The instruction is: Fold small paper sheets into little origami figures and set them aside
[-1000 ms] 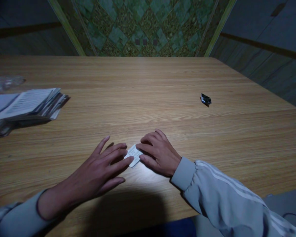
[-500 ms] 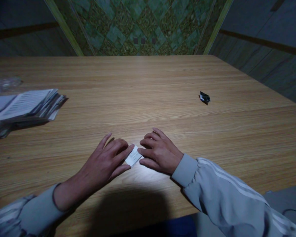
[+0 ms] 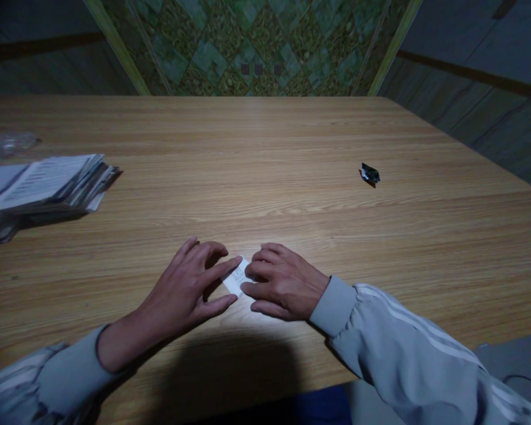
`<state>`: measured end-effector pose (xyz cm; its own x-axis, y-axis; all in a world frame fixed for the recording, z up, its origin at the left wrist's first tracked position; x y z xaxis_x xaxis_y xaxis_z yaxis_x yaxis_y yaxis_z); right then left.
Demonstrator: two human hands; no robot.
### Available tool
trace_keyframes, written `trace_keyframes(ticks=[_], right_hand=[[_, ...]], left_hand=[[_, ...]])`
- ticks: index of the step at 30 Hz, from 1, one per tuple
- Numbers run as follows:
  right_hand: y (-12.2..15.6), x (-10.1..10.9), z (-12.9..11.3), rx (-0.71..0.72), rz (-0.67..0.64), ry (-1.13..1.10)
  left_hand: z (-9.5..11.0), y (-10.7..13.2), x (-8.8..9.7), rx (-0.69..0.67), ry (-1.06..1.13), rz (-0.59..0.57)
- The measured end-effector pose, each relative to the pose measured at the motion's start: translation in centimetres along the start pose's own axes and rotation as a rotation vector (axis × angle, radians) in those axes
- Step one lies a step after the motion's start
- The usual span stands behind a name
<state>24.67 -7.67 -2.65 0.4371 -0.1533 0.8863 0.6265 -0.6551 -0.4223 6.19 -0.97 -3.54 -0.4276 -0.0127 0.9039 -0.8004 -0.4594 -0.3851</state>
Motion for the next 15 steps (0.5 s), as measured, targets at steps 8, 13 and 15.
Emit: trace_keyframes(ticks=[8,13,15], right_hand=[[0.0,0.4,0.6,-0.005,0.052,-0.075],[0.2,0.3,0.8,-0.006,0.069,-0.077],[0.2,0.1,0.8,-0.019,0.064,-0.077]], left_hand=[[0.0,0.2,-0.1,0.004,-0.026,0.019],[-0.1,0.6,0.6,-0.097,0.036,0.121],[-0.1,1.1,1.1,-0.152,0.044,0.139]])
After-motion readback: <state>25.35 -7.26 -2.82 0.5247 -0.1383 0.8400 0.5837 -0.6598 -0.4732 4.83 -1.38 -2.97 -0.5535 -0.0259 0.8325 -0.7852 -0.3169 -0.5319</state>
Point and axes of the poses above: each hand's wrist, its own y-axis away from the middle knuckle, its own x-axis out of the back of the hand, z = x × y, the point moved 4 cm from there along -y, towards the middle knuckle, and after that the axes turned 11 degrees about z, right-handed, at the moved point
